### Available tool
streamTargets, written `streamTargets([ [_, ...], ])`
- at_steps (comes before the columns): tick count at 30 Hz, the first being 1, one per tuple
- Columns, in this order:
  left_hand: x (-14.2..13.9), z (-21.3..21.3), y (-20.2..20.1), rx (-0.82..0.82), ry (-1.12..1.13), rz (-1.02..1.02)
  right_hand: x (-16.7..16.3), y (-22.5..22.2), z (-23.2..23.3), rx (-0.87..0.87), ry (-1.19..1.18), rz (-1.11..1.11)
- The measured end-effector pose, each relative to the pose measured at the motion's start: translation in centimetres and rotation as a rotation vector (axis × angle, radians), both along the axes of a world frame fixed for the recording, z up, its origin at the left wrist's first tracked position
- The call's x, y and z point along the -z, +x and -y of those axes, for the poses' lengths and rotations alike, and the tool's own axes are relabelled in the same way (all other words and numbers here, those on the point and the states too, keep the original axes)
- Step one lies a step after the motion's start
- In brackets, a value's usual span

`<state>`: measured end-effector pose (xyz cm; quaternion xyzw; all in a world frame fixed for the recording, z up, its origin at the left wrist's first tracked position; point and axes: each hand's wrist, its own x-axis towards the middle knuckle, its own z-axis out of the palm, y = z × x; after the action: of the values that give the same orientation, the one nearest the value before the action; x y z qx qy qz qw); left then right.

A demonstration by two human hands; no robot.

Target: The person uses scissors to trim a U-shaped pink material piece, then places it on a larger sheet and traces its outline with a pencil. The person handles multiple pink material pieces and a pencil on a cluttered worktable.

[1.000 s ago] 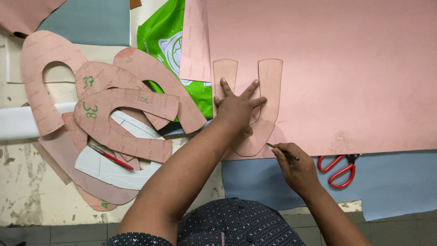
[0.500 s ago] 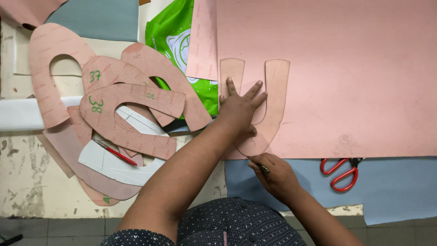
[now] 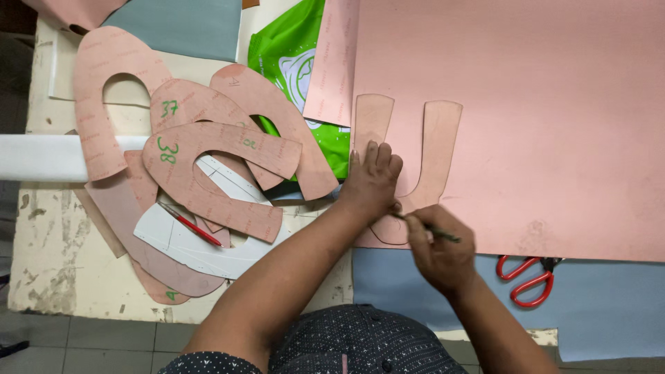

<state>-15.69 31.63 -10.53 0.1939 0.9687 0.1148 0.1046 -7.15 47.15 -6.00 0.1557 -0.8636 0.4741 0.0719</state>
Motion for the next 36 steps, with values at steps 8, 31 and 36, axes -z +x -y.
streamTargets([
  [8,2.1,-3.8,4.1,-0.321,0.400,-0.245,-2.9,-6.0,1.3,-0.172,0.180,-0.094],
  [31,-0.3,-2.7,5.3,-0.141,-0.147,-0.104,1.5,-10.8,6.6,-0.370,0.535,-0.077],
  [36,-0.5,-3.6,2.7,-0.311,-0.009,0.095,0.4,-13.6,7.1,-0.300,0.516,-0.141],
])
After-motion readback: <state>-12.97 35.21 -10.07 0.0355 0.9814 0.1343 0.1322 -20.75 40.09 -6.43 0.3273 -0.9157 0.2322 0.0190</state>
